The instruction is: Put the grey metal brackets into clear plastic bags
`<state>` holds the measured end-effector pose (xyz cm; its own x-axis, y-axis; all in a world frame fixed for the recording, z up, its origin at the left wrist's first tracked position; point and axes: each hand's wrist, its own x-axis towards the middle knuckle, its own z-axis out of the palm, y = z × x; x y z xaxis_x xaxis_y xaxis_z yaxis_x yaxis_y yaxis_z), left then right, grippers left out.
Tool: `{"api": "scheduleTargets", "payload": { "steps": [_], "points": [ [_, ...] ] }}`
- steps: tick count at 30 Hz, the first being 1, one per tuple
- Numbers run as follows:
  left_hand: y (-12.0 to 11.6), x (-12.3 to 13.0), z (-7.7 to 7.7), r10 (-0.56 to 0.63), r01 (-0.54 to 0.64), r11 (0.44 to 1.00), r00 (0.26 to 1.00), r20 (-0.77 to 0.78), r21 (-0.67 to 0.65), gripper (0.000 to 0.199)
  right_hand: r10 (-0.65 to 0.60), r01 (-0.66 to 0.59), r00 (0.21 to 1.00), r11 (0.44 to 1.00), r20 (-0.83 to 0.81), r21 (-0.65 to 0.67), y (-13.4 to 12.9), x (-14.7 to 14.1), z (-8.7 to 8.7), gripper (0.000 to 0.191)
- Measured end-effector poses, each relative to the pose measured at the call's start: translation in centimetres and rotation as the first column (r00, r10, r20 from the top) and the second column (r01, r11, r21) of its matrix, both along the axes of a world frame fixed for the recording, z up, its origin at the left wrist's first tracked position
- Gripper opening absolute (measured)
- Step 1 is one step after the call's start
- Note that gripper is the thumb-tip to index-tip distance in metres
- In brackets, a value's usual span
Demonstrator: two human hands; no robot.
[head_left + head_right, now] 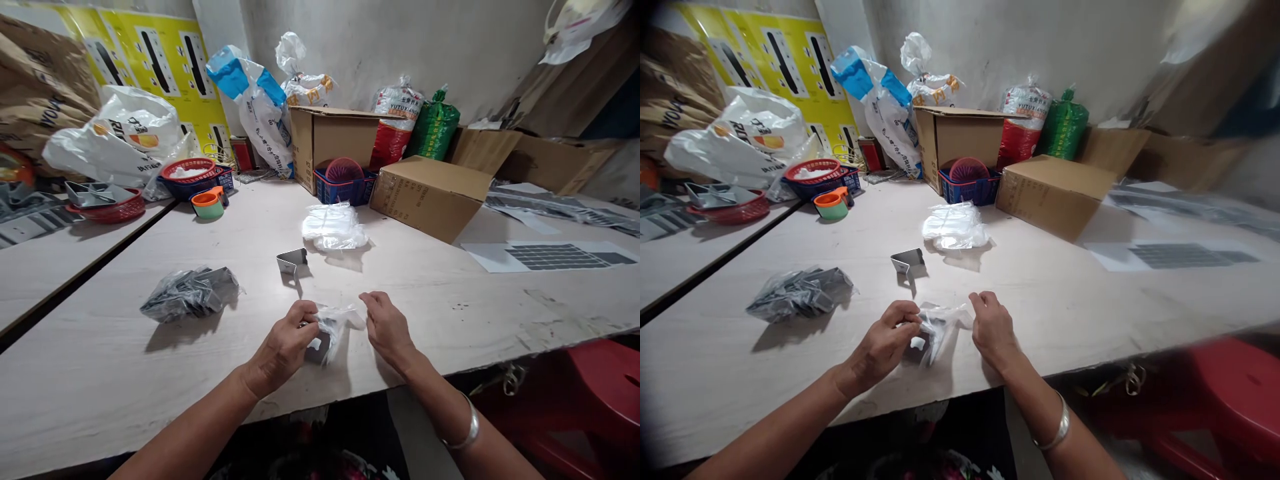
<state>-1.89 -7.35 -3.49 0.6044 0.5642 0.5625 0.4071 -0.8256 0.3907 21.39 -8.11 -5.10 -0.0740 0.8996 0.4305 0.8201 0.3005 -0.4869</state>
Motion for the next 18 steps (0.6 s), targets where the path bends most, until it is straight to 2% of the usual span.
{"api": "scheduleTargets", "payload": {
  "steps": [2,3,6,8,10,11,14,18],
  "points": [
    [0.1,0.2,0.0,-0.007,0.008,1.0,1.0,0.023,-0.009,0.026,0.09,-0.095,0.989,0.995,-0.12,-0.035,-1.2,-1.0,1.6,0.013],
    [0.2,0.3,0.0,-0.012,0.012,1.0,1.0,0.023,0.0,0.025,0.144,-0.159,0.973,0.984,-0.179,-0.074,-1.8,-1.5,2.4,0.012],
    [0.4,0.6,0.2,-0.011,0.01,0.999,1.0,0.019,0.049,0.023,0.189,-0.237,0.95,0.955,-0.248,-0.181,-3.0,-3.1,3.9,0.031],
    [0.5,0.7,0.4,-0.013,0.011,0.997,1.0,0.019,0.072,0.021,0.181,-0.225,0.959,0.955,-0.22,-0.193,-3.2,-3.6,4.0,0.026],
    [0.5,0.8,0.5,-0.023,0.022,0.997,1.0,0.014,0.07,0.021,0.214,-0.243,0.959,0.958,-0.184,-0.154,-2.9,-3.9,3.7,0.009],
    [0.5,0.9,0.5,-0.034,0.034,0.997,0.999,0.009,0.066,0.021,0.23,-0.254,0.956,0.959,-0.18,-0.126,-2.7,-3.9,3.5,0.007],
    [0.5,1.2,0.6,-0.057,0.058,0.997,0.998,-0.023,0.056,0.022,0.249,-0.265,0.939,0.963,-0.236,-0.04,-2.6,-4.0,3.4,0.013],
    [0.6,2.2,0.9,-0.092,0.093,0.995,0.994,-0.057,0.022,0.018,0.318,-0.318,0.897,0.947,-0.306,0.051,-3.4,-4.2,3.5,0.009]
  ]
}}
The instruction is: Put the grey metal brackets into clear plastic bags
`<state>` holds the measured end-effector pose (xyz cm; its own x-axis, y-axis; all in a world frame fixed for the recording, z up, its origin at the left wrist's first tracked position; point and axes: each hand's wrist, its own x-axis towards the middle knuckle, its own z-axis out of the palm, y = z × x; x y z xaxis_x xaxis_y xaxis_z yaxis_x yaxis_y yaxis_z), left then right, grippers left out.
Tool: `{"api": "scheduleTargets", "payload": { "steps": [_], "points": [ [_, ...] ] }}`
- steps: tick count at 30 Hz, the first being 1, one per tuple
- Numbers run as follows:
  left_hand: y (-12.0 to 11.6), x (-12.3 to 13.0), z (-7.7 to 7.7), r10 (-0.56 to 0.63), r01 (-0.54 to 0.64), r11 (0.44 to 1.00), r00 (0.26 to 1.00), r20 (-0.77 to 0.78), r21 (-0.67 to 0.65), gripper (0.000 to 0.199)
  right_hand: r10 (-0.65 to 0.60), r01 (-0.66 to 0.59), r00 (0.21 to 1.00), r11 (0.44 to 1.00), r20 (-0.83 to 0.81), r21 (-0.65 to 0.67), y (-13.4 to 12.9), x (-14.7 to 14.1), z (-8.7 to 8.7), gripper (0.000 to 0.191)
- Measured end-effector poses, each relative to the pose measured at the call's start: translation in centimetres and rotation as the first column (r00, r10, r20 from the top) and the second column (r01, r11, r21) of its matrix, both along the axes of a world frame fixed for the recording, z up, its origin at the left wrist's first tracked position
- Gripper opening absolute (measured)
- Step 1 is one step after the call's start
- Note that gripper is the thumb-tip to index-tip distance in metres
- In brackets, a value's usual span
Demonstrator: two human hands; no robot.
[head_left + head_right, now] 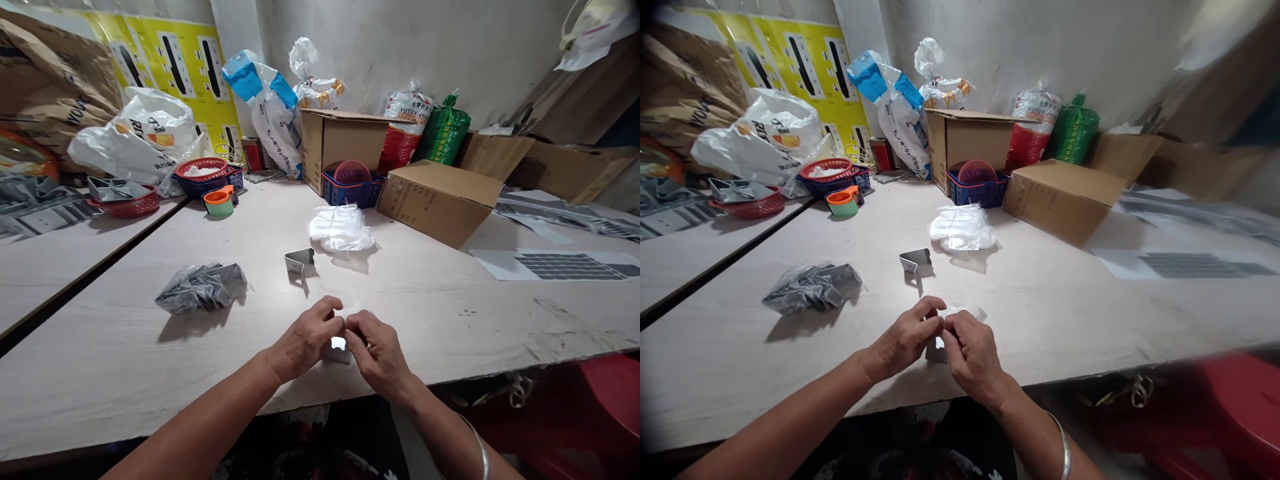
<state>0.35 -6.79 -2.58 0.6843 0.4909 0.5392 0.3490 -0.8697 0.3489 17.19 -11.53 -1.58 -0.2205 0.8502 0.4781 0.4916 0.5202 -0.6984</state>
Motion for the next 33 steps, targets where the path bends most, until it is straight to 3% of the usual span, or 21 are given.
{"api": "scheduleTargets", "payload": {
  "steps": [3,6,8,12,17,22,26,29,31,33],
  "points": [
    [-0.2,0.4,0.0,0.118,-0.117,0.992,0.993,0.023,-0.052,0.01,-0.012,0.012,1.0,1.0,0.003,0.005,-0.6,0.3,-0.3,0.01],
    [-0.7,-0.1,-0.6,0.35,-0.351,0.926,0.936,-0.031,-0.138,0.014,-0.083,0.084,0.996,0.996,0.015,-0.043,-0.9,1.0,-1.1,0.012],
    [-1.1,-0.8,-1.1,0.387,-0.399,0.893,0.917,-0.096,-0.206,0.015,-0.104,0.106,0.994,0.991,0.032,-0.077,-0.9,1.5,-1.6,0.012],
    [-1.3,-1.5,-1.4,0.315,-0.332,0.898,0.943,-0.106,-0.287,0.011,-0.077,0.078,0.995,0.997,0.069,-0.018,-0.6,1.9,-1.8,0.005],
    [-1.0,-0.9,-0.5,0.376,-0.327,0.894,0.919,0.115,-0.307,0.016,-0.151,0.133,0.984,0.975,0.092,0.177,-0.2,1.6,-0.4,0.012],
    [-0.8,-0.5,0.8,0.443,-0.359,0.875,0.865,0.237,-0.325,0.017,-0.165,0.118,0.974,0.954,0.155,0.274,0.4,1.2,1.3,0.014],
    [-0.7,-0.6,1.5,0.464,-0.358,0.865,0.838,0.288,-0.351,0.016,-0.128,0.097,0.982,0.972,0.138,0.216,1.0,0.8,2.5,0.014],
    [-0.8,-0.7,1.8,0.484,-0.293,0.822,0.811,0.328,-0.488,0.014,-0.142,0.145,0.989,0.983,-0.035,0.115,1.0,0.3,2.9,0.01],
    [-1.0,-0.7,1.8,0.484,-0.159,0.75,0.793,0.369,-0.642,0.015,-0.108,0.108,0.98,0.994,-0.167,-0.013,0.6,0.0,2.7,0.009],
    [-1.3,-0.7,1.7,0.488,0.006,0.64,0.769,0.413,-0.768,0.018,-0.061,0.036,0.969,0.994,-0.241,-0.108,0.1,-0.2,2.1,0.009]
  ]
}}
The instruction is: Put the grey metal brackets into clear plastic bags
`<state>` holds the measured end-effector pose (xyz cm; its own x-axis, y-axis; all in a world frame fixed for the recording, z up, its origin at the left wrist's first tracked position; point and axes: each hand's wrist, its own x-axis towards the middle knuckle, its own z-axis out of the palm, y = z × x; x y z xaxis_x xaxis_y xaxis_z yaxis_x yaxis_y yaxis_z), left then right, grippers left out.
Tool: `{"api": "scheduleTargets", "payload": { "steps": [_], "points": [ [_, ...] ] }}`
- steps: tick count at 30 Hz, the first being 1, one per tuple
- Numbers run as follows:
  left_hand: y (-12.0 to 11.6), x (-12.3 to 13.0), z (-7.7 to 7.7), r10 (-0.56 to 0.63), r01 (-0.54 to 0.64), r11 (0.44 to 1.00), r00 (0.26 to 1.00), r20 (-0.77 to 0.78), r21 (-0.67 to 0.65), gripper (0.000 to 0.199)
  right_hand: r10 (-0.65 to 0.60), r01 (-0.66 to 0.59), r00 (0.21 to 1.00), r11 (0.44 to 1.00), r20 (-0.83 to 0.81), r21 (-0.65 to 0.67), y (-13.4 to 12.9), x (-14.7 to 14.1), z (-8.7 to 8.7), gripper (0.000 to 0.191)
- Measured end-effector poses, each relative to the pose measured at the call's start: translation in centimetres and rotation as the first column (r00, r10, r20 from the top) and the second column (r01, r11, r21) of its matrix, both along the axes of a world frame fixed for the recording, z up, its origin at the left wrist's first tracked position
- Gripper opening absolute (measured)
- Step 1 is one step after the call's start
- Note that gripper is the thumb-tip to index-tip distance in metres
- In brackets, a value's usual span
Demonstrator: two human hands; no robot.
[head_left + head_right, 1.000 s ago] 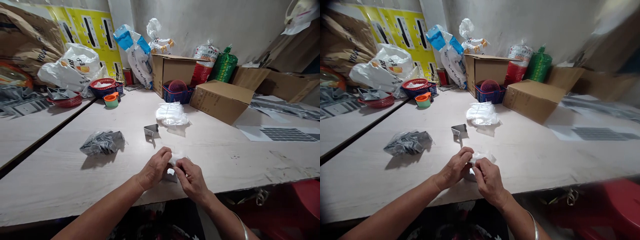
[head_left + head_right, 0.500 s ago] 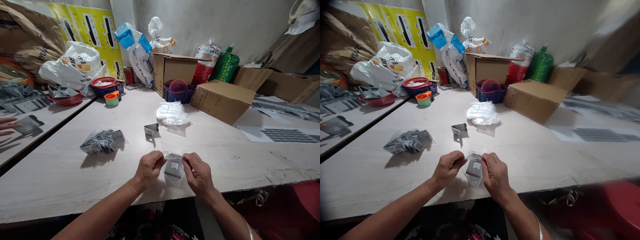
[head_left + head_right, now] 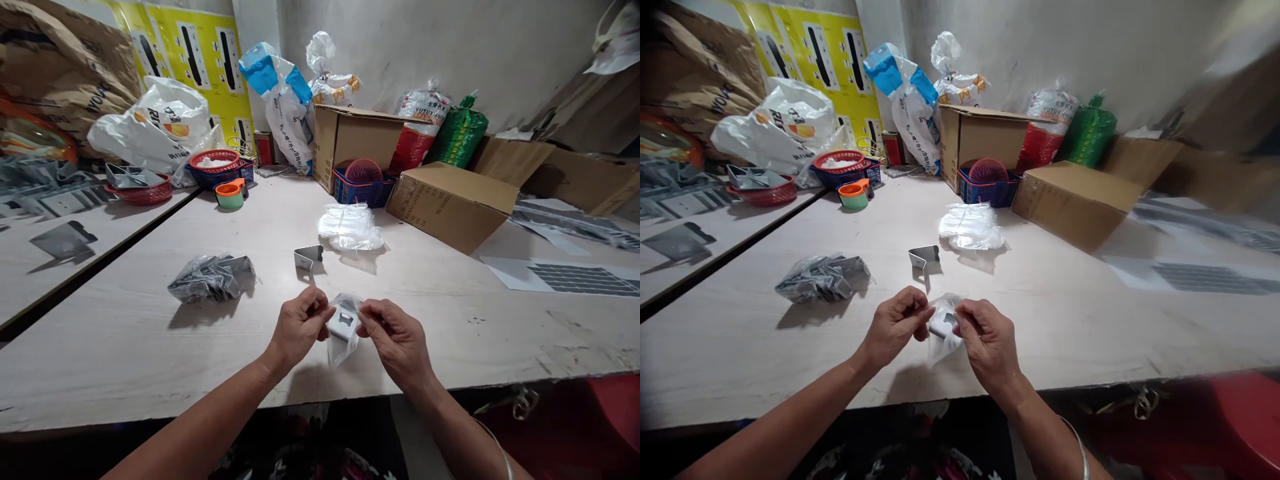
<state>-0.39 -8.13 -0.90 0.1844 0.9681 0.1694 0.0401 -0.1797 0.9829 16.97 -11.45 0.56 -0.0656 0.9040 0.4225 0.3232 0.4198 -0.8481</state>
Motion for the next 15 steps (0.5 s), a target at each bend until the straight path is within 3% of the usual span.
{"api": "scheduleTargets", "payload": {
  "steps": [3,7,9,12,15],
  "points": [
    [-0.8,-0.2,-0.5,-0.064,0.089,0.979,0.988,0.14,-0.184,0.019,0.112,-0.111,0.992,0.994,0.058,-0.022,-1.1,0.0,-1.4,0.013],
    [-1.8,-0.4,-2.1,-0.12,0.156,0.947,0.983,0.14,-0.28,0.008,0.257,-0.268,0.945,0.963,0.204,0.03,-2.3,0.1,-3.7,0.037],
    [-2.1,-0.5,-3.0,-0.158,0.165,0.962,0.986,0.05,-0.216,0.01,0.26,-0.279,0.93,0.96,0.26,0.038,-2.6,0.0,-4.7,0.044],
    [-2.3,-0.6,-3.6,-0.157,0.167,0.986,0.955,-0.25,0.02,0.023,0.17,-0.252,0.883,0.958,0.437,0.135,-2.6,-0.2,-5.7,0.048],
    [-2.5,-0.5,-3.7,-0.062,0.207,0.952,0.852,-0.52,0.226,0.022,-0.023,-0.221,0.741,0.935,0.671,0.276,-2.6,-0.2,-6.1,0.044]
  ]
}}
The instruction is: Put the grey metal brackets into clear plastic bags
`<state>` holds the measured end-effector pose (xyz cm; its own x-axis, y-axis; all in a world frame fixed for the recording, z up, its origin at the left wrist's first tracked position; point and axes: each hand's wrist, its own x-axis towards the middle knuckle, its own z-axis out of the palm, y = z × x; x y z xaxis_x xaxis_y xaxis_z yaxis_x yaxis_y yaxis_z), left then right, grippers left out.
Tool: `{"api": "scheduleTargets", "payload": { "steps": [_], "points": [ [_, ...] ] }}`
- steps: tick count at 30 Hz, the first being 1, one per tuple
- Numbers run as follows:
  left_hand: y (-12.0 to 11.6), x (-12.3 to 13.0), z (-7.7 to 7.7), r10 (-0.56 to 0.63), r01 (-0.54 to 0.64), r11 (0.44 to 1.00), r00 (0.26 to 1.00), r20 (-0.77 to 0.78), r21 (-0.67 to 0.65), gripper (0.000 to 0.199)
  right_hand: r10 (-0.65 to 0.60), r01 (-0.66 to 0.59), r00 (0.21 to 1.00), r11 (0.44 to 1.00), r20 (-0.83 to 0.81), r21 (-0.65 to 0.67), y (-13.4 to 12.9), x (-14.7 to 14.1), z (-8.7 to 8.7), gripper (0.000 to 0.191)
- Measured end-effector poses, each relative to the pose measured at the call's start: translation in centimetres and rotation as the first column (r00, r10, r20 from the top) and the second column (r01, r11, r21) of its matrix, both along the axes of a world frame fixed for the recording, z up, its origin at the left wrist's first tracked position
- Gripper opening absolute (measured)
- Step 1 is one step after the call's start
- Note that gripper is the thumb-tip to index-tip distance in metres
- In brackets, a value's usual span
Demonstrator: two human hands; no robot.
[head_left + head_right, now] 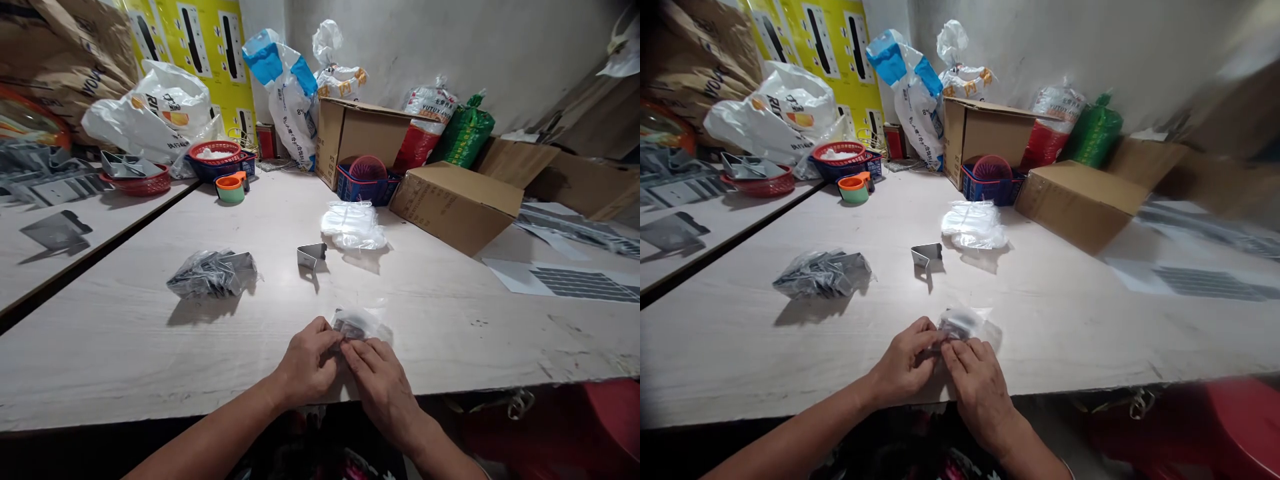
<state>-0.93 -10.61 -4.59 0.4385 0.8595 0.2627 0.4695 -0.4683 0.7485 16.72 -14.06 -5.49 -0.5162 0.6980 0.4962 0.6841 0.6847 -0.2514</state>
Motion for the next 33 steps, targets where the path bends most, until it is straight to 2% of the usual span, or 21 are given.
{"api": "scheduleTargets", "payload": {
  "steps": [3,6,9,12,14,16,18,20,23,25,28,30,33],
  "points": [
    [0.0,0.2,-0.1,0.0,0.03,0.984,0.986,-0.164,0.176,0.025,-0.064,0.053,0.981,0.996,0.184,0.064,0.1,0.1,0.2,0.034],
    [0.0,0.4,-0.2,0.028,0.047,0.952,0.971,-0.239,0.301,0.022,-0.038,0.011,0.964,0.995,0.264,0.103,0.3,0.5,0.2,0.03],
    [0.2,0.7,-0.5,0.064,0.044,0.911,0.968,-0.244,0.41,0.021,-0.052,-0.004,0.973,0.97,0.224,0.241,0.8,1.0,-0.2,0.028],
    [0.5,1.0,-0.8,0.081,0.051,0.868,0.967,-0.241,0.494,0.02,-0.118,0.076,0.988,0.933,0.1,0.352,1.4,1.0,-0.6,0.024],
    [0.8,1.2,-1.0,0.082,0.07,0.846,0.963,-0.257,0.529,0.021,-0.128,0.099,0.99,0.921,0.053,0.377,1.8,0.9,-0.6,0.023],
    [1.0,1.5,-1.2,0.073,0.104,0.823,0.956,-0.285,0.559,0.024,-0.09,0.064,0.994,0.926,0.055,0.371,2.2,0.6,-0.2,0.022],
    [1.2,1.7,-1.3,0.071,0.13,0.799,0.949,-0.306,0.587,0.025,-0.064,0.041,0.996,0.939,0.057,0.342,2.6,0.4,0.3,0.022],
    [1.3,1.8,-1.3,0.079,0.131,0.782,0.949,-0.306,0.609,0.024,-0.097,0.085,0.995,0.955,0.027,0.282,3.3,0.3,0.9,0.025],
    [1.5,1.9,-1.3,0.085,0.109,0.778,0.958,-0.275,0.619,0.019,-0.163,0.159,0.986,0.984,0.04,0.08,4.6,0.3,2.1,0.041],
    [1.6,2.0,-1.4,0.123,0.049,0.786,0.964,-0.234,0.617,0.019,-0.148,0.156,0.983,0.985,0.107,-0.079,5.5,0.3,2.8,0.045],
    [1.6,2.1,-1.5,0.216,-0.073,0.805,0.96,-0.176,0.589,0.02,-0.094,0.126,0.984,0.968,0.151,-0.217,6.7,0.2,3.7,0.028],
    [1.6,2.3,-1.5,0.242,-0.114,0.828,0.956,-0.167,0.549,0.018,-0.062,0.103,0.984,0.964,0.166,-0.247,7.0,0.2,4.1,0.018],
    [1.7,2.5,-1.7,0.277,-0.173,0.853,0.949,-0.147,0.493,0.017,0.005,0.05,0.981,0.958,0.192,-0.282,6.8,0.3,4.9,0.016]
  ]
}}
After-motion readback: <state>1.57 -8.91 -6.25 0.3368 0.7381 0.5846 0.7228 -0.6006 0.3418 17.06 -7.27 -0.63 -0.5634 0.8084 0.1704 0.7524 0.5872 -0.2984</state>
